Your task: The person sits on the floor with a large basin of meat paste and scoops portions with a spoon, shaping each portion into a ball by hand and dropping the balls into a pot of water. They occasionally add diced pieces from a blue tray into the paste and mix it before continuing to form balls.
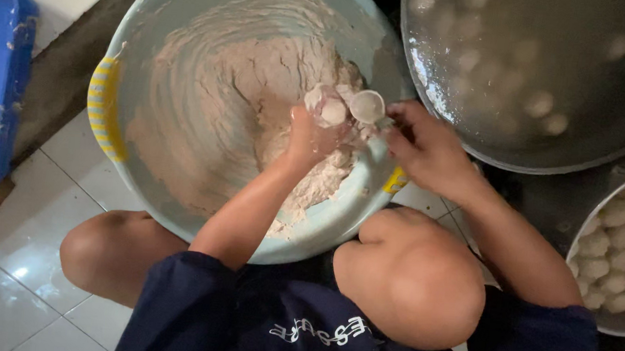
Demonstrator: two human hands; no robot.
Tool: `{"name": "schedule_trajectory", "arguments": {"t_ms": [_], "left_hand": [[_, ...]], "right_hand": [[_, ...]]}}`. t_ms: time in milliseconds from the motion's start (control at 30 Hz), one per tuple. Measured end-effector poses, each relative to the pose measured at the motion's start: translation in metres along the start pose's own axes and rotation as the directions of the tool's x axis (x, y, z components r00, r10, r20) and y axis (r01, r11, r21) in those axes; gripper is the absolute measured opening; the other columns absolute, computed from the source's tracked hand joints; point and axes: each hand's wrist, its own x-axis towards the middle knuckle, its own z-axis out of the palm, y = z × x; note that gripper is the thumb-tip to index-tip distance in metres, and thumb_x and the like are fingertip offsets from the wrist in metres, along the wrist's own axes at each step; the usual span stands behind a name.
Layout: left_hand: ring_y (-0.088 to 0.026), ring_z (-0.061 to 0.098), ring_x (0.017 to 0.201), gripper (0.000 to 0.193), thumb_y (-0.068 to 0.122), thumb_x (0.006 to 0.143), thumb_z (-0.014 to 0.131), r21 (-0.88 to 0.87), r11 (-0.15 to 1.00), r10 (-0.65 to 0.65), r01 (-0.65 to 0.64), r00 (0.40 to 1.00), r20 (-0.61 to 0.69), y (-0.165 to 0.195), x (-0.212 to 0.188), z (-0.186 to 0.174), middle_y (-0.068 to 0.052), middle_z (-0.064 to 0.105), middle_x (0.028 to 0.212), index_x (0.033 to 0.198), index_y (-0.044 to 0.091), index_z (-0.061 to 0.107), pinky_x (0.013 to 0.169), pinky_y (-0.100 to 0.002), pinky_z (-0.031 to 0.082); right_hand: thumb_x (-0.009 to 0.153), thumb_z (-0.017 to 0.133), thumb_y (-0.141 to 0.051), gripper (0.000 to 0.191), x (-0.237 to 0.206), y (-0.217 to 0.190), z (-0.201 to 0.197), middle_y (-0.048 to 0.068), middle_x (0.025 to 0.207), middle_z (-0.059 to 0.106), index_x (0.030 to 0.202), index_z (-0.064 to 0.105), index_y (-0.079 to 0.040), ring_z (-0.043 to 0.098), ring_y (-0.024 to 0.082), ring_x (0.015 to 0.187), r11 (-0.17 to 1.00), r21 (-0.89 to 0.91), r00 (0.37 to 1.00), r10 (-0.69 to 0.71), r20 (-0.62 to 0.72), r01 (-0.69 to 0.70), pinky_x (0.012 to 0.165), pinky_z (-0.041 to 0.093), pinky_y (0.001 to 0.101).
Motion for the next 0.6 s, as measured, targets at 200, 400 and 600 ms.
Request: {"name": "schedule_trajectory", "arguments": {"t_ms": [200,400,600], "left_hand": [[-0.038,0.072,0.087,0.030,0.022,0.076,0.083,0.281,0.954,-0.117,0.103,0.993,0.034,0.026,0.007,0.002,-0.020,0.074,0.089,0.102,0.007,0.077,0.074,-0.043,0.058],[-0.043,0.070,0.083,0.041,0.030,0.058,0.088,0.335,0.934,-0.185,0.127,0.972,0.147,0.018,0.007,-0.001,-0.023,0.072,0.083,0.089,0.005,0.077,0.071,-0.047,0.056],[-0.043,0.067,0.075,0.040,0.034,0.077,0.085,0.576,0.817,-0.154,-0.009,0.960,0.234,-0.062,-0.020,0.007,-0.025,0.066,0.071,0.066,-0.002,0.070,0.073,-0.050,0.055]], "right_hand": [[0.105,0.060,-0.014,0.047,0.002,-0.004,0.013,0.022,0.116,0.069,0.149,0.050,-0.001,0.069,0.029,0.102,0.876,-0.279,0.912,-0.410,-0.004,0.393,0.087,0.055,0.0396],[0.100,0.055,-0.015,0.053,0.019,0.005,0.012,0.005,0.081,0.065,0.153,0.051,-0.010,0.054,0.009,0.064,0.968,0.224,0.977,0.069,0.204,-0.115,0.056,0.047,0.0255],[0.100,0.054,-0.014,0.037,0.030,0.020,-0.001,0.002,0.076,0.062,0.136,0.061,-0.004,0.053,0.009,0.056,0.931,0.333,0.980,0.095,0.174,-0.150,0.051,0.043,0.0243]]}}
